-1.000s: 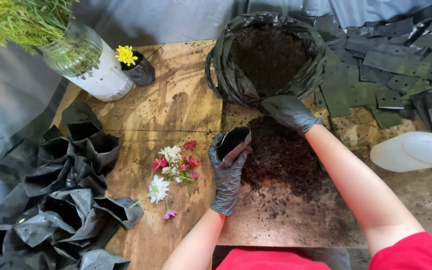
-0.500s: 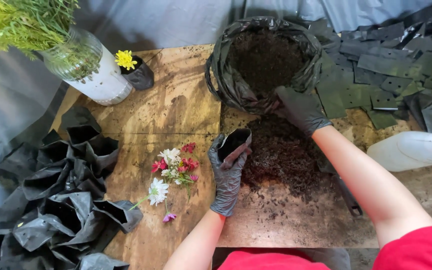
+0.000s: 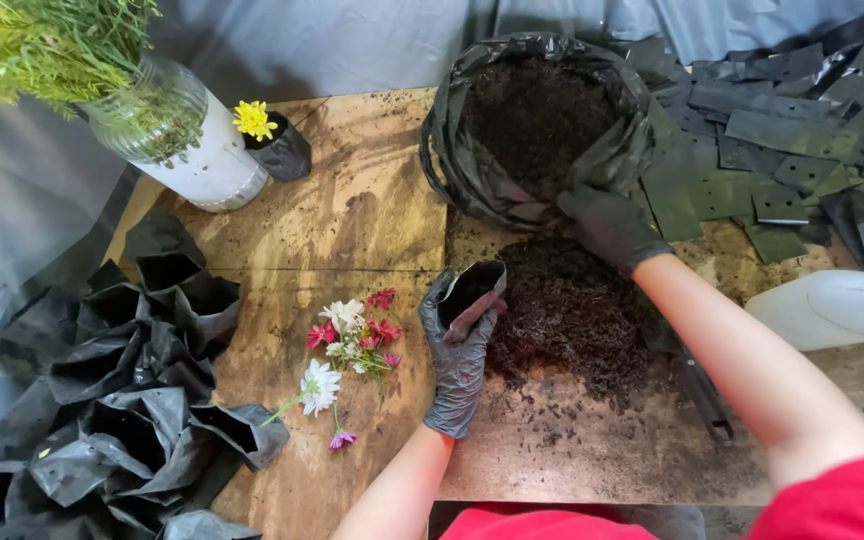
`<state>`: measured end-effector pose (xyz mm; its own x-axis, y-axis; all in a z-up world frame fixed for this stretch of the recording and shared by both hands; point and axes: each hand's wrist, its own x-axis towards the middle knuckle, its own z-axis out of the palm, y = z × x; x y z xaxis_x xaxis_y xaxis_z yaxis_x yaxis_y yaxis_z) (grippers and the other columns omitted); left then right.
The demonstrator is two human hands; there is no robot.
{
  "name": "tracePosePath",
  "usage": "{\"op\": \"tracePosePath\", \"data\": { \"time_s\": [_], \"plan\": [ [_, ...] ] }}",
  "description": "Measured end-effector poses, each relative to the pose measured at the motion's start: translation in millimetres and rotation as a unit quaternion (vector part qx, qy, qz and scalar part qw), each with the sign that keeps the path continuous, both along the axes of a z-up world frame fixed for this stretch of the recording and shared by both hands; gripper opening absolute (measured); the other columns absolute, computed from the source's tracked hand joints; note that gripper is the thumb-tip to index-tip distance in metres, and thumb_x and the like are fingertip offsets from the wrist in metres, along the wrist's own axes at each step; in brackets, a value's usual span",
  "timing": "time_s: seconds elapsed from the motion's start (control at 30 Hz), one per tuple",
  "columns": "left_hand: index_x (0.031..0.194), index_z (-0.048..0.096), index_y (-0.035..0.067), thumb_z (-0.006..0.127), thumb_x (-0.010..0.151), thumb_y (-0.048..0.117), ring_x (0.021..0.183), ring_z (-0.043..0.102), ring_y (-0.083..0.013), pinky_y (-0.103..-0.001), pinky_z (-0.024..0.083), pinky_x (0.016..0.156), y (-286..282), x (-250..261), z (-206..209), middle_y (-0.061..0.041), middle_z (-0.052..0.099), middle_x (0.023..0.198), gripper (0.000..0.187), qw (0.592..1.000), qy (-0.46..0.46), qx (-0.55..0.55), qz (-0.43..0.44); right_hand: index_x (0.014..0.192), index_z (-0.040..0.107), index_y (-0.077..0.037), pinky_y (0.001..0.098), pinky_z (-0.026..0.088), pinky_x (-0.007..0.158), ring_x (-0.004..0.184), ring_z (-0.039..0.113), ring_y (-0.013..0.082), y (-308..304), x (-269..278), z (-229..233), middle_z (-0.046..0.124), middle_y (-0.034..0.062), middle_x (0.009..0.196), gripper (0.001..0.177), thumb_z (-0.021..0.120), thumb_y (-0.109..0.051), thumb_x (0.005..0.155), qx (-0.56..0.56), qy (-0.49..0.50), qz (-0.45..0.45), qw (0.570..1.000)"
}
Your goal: Filling small plastic pots with soil using a trowel and planting flowers.
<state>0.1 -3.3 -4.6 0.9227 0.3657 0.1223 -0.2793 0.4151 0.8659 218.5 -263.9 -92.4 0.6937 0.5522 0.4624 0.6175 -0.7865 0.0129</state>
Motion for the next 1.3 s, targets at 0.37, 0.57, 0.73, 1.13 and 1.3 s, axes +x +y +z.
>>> {"op": "tracePosePath", "data": {
  "time_s": [0.37, 0.57, 0.73, 1.13, 1.3],
  "plan": [
    [0.140, 0.044, 0.011, 0.077, 0.084, -0.007, 0.103, 0.075, -0.0318, -0.040, 0.062, 0.097, -11.3, 5.1, -0.8, -0.028, 0.068, 0.126, 0.067, 1.000, -0.015, 0.007, -0.014, 0.139, 0.064, -0.014, 0.0543, 0.056, 0.075, 0.100, 0.068, 0.0441, 35.0, -20.6, 62.0, 0.071, 0.0230, 0.115, 0.046, 0.057, -0.030, 0.097, -0.032, 0.249, -0.215, 0.944],
    [0.140, 0.045, 0.011, 0.077, 0.084, -0.009, 0.100, 0.076, -0.0332, -0.042, 0.064, 0.095, -10.5, -0.8, -6.1, -0.028, 0.068, 0.127, 0.068, 0.999, -0.025, -0.002, -0.040, 0.124, 0.072, -0.018, 0.0546, 0.047, 0.104, 0.118, 0.066, 0.0413, 23.7, -56.8, 103.4, 0.073, 0.0162, 0.123, 0.059, 0.045, -0.062, 0.094, 0.068, 0.370, -0.200, 0.905],
    [0.141, 0.047, 0.011, 0.078, 0.084, -0.007, 0.096, 0.076, -0.0311, -0.044, 0.064, 0.096, -4.5, -3.8, -5.8, -0.022, 0.066, 0.131, 0.067, 0.998, -0.034, 0.016, -0.052, 0.143, 0.060, -0.019, 0.0447, 0.049, 0.101, 0.129, 0.062, 0.0286, -16.1, -189.7, 205.9, 0.065, 0.0064, 0.142, 0.050, 0.042, -0.043, 0.103, 0.060, 0.401, -0.114, 0.907],
    [0.162, 0.019, 0.018, 0.065, 0.098, 0.015, 0.154, 0.025, -0.0249, -0.049, 0.021, 0.128, 37.4, 43.3, -123.8, -0.011, 0.025, 0.169, 0.079, 0.922, -0.006, -0.368, -0.124, 0.159, 0.042, -0.040, 0.0534, 0.058, 0.080, 0.105, 0.071, 0.0382, -40.0, -311.3, 167.8, 0.060, 0.0071, 0.143, 0.066, 0.044, -0.019, 0.096, 0.162, 0.418, -0.379, 0.809],
    [0.143, 0.044, 0.011, 0.093, 0.066, 0.012, 0.133, 0.060, -0.0279, -0.039, 0.050, 0.116, 28.3, 25.1, -30.9, -0.017, 0.057, 0.148, 0.091, 0.995, 0.048, 0.051, 0.064, 0.146, 0.060, -0.042, 0.0361, 0.040, 0.119, 0.142, 0.056, 0.0203, -34.7, -307.5, 281.5, 0.059, -0.0131, 0.153, 0.055, 0.060, -0.034, 0.091, 0.263, 0.543, -0.424, 0.676]
  ]
}}
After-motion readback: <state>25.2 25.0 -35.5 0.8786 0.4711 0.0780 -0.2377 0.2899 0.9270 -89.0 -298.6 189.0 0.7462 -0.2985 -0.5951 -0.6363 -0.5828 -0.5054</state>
